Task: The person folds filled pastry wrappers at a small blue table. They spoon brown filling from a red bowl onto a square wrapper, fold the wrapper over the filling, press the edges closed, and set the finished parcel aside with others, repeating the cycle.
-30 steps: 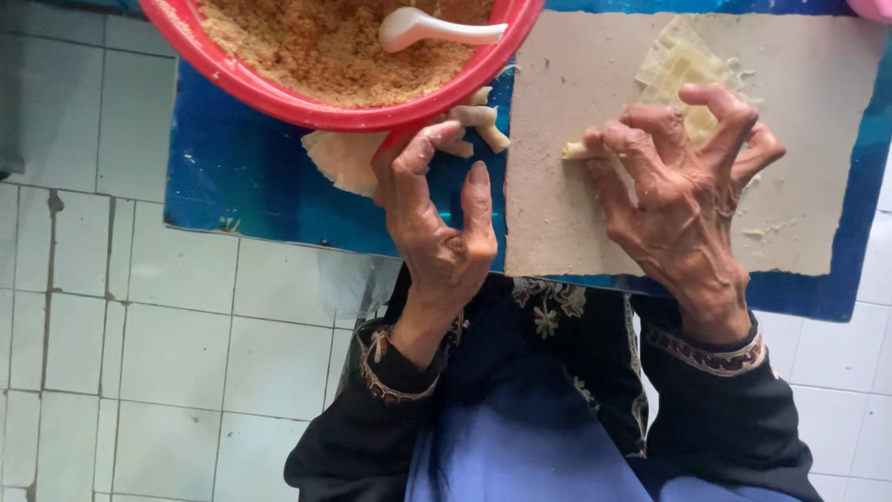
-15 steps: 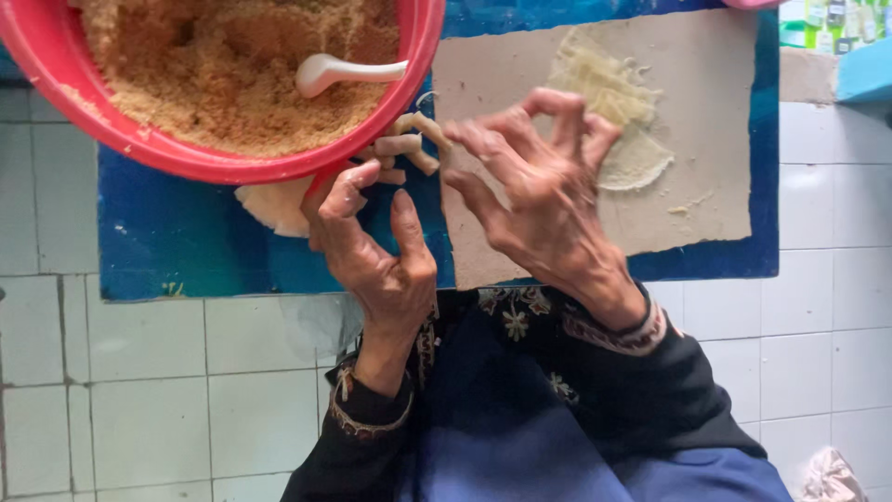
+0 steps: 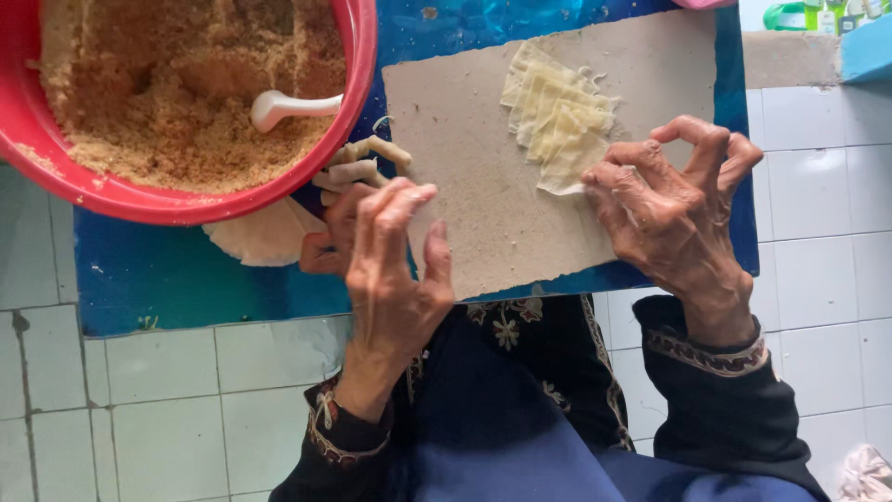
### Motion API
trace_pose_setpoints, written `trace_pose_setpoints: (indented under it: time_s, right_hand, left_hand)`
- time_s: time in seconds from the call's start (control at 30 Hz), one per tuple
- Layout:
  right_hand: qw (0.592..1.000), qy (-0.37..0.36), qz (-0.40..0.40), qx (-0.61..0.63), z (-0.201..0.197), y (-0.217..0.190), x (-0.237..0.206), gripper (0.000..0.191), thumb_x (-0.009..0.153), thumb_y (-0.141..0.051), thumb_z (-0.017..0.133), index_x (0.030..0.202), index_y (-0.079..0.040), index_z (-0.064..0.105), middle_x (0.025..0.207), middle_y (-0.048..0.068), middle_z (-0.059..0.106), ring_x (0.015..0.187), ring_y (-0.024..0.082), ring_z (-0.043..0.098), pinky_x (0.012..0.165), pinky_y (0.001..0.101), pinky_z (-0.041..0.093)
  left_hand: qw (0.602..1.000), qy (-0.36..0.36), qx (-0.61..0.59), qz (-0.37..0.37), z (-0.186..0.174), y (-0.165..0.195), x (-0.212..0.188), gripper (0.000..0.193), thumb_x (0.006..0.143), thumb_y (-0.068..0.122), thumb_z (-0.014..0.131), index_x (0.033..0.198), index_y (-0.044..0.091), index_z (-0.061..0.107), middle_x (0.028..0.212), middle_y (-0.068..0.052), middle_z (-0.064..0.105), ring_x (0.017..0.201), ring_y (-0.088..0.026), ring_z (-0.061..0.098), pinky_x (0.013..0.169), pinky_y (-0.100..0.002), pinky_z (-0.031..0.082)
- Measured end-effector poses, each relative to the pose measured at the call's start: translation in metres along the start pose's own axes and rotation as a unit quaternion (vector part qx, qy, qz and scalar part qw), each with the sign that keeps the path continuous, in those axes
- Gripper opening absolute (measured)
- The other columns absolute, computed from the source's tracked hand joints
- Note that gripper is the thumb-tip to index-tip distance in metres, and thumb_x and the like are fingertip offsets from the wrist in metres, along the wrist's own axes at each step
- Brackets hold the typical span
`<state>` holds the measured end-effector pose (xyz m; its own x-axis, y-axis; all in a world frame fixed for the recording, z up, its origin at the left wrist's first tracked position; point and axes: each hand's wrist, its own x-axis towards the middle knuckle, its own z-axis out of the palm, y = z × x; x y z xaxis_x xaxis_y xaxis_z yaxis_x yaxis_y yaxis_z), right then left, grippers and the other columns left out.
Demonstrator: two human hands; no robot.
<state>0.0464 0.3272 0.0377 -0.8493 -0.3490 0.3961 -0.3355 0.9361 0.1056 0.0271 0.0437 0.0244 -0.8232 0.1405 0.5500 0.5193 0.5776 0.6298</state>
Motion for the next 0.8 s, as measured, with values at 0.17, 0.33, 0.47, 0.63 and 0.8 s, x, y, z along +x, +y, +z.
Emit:
trace_pose_setpoints:
  time_s: [0.17,0.33,0.47,0.63,0.8]
  right_hand:
    - [0.999,-0.001,0.011,0.052,0.002,0.008,-0.004,0.01,0.1,-0.018,0.081,0.109,-0.018,0.078,0.112,-0.006,0.073,0.123,0.025,0.045,0.104,0.0466,0.023]
    - [0.982,-0.022,0.091,0.163,0.006,0.018,-0.004,0.01,0.098,-0.012,0.074,0.108,-0.011,0.073,0.116,0.001,0.073,0.125,0.027,0.047,0.105,0.046,0.026]
    - [0.967,-0.019,0.112,0.227,0.008,0.029,0.001,0.011,0.094,-0.012,0.07,0.104,-0.008,0.072,0.109,0.005,0.071,0.118,0.029,0.048,0.1,0.0452,0.031]
    - [0.858,-0.033,0.293,0.419,0.011,0.046,0.021,0.012,0.098,-0.018,0.061,0.1,-0.008,0.067,0.107,0.003,0.065,0.095,0.015,0.061,0.083,0.0318,0.052]
    - [0.906,-0.011,0.198,0.374,0.013,0.069,0.051,0.014,0.108,-0.01,0.061,0.11,0.002,0.069,0.099,0.009,0.07,0.092,0.014,0.061,0.083,0.0306,0.051]
  left_hand:
    - [0.989,-0.131,-0.029,0.07,0.029,0.023,0.02,0.06,0.093,0.001,0.07,0.147,0.019,0.051,0.139,0.003,0.064,0.137,-0.023,0.046,0.106,-0.046,0.026]
    - [0.975,-0.182,0.031,0.122,0.062,0.025,0.034,0.071,0.09,-0.001,0.063,0.155,0.021,0.045,0.14,0.003,0.064,0.138,-0.021,0.044,0.102,-0.053,0.023]
    - [0.974,-0.187,0.054,0.115,0.081,0.021,0.035,0.068,0.095,0.004,0.066,0.156,0.021,0.044,0.136,0.004,0.064,0.136,-0.021,0.045,0.101,-0.053,0.022]
    - [0.974,-0.161,0.093,0.131,0.091,0.014,0.028,0.063,0.099,0.007,0.067,0.156,0.021,0.044,0.141,0.006,0.064,0.136,-0.02,0.045,0.103,-0.053,0.022]
    - [0.977,-0.152,0.086,0.12,0.095,0.011,0.028,0.062,0.098,0.008,0.068,0.154,0.021,0.046,0.136,0.007,0.067,0.135,-0.019,0.045,0.101,-0.053,0.022]
